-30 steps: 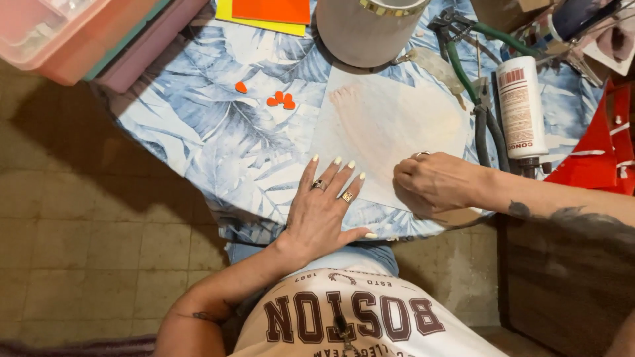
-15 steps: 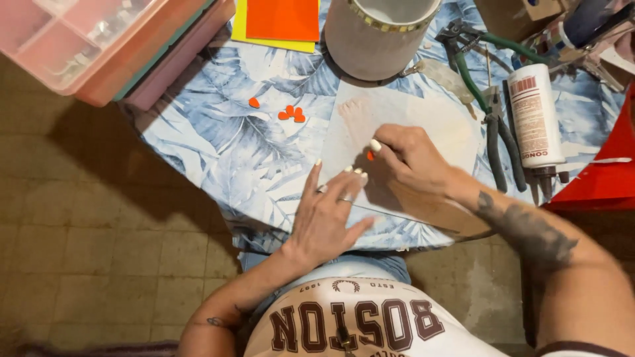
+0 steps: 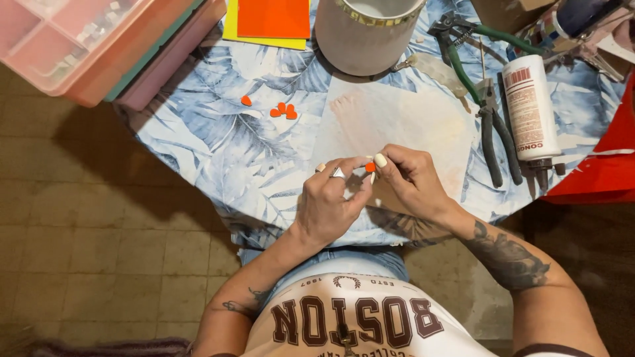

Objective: The person is picking up small orange flower-shaped tiles and arranging them on a white surface for a craft project.

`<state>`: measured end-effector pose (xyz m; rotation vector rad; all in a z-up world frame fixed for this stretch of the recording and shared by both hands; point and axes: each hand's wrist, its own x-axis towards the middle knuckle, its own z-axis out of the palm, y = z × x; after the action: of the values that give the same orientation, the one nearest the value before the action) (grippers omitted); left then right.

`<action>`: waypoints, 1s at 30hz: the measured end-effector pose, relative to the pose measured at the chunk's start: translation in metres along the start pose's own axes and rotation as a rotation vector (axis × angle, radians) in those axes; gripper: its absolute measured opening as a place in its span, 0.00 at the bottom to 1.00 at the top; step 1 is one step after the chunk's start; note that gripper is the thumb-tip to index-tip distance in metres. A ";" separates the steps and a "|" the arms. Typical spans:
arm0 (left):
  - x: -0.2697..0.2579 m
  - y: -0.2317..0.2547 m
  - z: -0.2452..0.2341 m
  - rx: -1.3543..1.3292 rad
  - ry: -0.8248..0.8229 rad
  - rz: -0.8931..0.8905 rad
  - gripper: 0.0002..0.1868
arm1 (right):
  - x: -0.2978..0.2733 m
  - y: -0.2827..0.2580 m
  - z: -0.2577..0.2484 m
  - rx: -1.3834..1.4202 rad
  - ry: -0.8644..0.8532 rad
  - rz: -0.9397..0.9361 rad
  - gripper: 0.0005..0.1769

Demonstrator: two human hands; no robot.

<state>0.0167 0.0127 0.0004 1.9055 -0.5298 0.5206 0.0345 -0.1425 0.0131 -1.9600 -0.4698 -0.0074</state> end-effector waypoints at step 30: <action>-0.041 -0.021 -0.008 0.510 -0.493 0.164 0.27 | 0.054 0.060 0.029 -1.023 -0.087 -0.347 0.09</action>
<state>-0.0052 0.0325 -0.0351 2.5132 -0.9461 0.2996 0.0981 -0.1208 -0.0403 -2.8407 -0.9924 -0.4654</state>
